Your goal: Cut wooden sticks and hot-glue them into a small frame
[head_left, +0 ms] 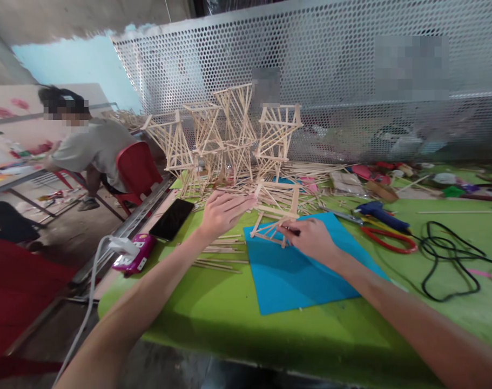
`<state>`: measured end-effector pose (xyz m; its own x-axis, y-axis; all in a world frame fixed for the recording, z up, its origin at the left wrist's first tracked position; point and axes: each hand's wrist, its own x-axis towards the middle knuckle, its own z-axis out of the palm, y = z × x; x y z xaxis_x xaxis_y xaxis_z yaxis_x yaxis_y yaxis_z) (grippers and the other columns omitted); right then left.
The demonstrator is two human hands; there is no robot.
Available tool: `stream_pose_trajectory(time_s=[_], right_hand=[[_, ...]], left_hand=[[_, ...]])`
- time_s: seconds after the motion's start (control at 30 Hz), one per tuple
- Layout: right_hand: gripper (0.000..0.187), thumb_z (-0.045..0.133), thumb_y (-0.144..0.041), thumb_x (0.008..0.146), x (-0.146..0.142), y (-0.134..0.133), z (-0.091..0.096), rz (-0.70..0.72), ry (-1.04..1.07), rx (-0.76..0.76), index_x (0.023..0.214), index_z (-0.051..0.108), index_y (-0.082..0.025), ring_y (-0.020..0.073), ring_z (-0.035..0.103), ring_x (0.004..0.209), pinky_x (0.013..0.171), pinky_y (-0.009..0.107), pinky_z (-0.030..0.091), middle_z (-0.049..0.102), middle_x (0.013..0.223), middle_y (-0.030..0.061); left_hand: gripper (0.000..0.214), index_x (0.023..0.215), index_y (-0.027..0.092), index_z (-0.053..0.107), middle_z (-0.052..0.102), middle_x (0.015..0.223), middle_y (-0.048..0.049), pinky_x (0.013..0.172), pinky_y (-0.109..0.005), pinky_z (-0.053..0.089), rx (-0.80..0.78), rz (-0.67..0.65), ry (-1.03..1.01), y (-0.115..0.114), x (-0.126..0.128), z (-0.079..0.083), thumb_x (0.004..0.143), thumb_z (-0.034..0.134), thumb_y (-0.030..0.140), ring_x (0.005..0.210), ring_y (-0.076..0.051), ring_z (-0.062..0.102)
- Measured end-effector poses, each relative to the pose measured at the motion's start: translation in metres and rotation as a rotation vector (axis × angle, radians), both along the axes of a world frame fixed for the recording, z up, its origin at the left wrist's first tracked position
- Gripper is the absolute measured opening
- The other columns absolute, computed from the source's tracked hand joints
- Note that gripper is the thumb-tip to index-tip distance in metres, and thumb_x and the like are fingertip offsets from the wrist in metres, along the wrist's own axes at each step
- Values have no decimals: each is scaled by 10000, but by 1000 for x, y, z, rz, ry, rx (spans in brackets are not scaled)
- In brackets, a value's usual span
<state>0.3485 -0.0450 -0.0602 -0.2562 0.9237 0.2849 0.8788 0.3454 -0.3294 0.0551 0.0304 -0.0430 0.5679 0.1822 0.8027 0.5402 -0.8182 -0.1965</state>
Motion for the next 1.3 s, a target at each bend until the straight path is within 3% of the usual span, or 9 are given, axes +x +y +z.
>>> stream_pose_trajectory(time_s=[0.53, 0.83, 1.3], right_hand=[[299, 578, -445, 1005, -3, 0, 3, -4, -26, -9, 992, 837, -297, 215, 773, 874, 717, 277, 495, 832, 989, 11], [367, 538, -472, 1020, -3, -1, 5, 4, -41, -5, 907, 834, -287, 204, 757, 784, 656, 282, 454, 828, 890, 17], [356, 535, -469, 1012, -2, -2, 5, -2, -47, 11, 967, 840, -291, 219, 762, 809, 682, 275, 499, 828, 888, 45]], left_hand=[[431, 1440, 409, 596, 765, 1247, -10, 855, -411, 466, 33, 35, -47, -1, 1, -5, 1026, 562, 295, 868, -182, 756], [442, 1430, 414, 600, 775, 1221, -1, 818, -374, 485, 47, 5, -66, 1, 1, -9, 1018, 569, 256, 869, -169, 772], [419, 1404, 384, 626, 763, 1256, -10, 817, -362, 483, -11, -15, -38, -1, 3, -4, 1012, 575, 244, 935, -171, 774]])
